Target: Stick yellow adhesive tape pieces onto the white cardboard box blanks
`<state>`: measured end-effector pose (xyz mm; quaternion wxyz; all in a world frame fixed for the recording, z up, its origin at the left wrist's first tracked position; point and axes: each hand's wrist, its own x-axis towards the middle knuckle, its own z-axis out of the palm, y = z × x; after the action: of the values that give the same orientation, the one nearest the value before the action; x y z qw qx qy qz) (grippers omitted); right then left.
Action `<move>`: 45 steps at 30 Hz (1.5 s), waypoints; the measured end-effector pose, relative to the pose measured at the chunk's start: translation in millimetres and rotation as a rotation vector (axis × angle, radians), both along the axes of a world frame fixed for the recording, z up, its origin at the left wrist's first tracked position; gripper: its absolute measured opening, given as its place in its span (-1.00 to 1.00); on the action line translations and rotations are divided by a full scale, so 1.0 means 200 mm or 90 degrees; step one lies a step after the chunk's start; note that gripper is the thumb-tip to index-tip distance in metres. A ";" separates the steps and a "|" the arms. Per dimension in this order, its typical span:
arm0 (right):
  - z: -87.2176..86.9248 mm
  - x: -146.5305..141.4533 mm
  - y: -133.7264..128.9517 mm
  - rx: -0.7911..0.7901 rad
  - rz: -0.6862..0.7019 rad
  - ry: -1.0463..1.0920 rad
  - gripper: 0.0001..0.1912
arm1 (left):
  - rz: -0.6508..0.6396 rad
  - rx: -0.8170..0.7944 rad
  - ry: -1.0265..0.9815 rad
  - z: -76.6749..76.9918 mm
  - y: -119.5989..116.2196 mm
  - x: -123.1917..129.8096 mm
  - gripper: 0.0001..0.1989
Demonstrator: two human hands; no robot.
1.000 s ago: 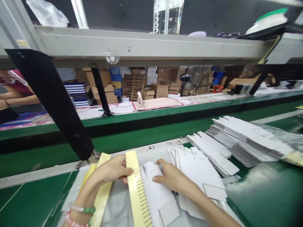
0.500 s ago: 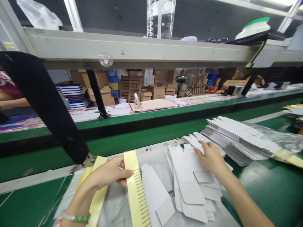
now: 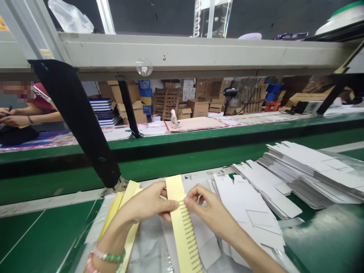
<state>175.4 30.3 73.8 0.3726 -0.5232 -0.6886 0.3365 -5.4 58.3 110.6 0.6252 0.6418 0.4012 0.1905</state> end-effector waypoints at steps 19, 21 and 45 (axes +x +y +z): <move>-0.21 0.14 0.24 -0.277 0.098 0.009 -0.71 | 0.014 -0.078 0.146 -0.25 0.12 -0.02 -0.91; -0.25 0.13 0.24 -0.277 0.098 0.005 -0.71 | 0.011 -0.098 0.146 -0.26 0.13 -0.02 -0.92; -0.29 0.09 0.20 -0.148 0.031 -0.155 -0.75 | 0.014 -0.112 0.134 -0.29 0.14 -0.03 -0.89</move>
<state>194.2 69.5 16.5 0.2152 -0.5828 -0.6978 0.3567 -10.8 86.7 53.3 0.6313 0.5967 0.4865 0.0930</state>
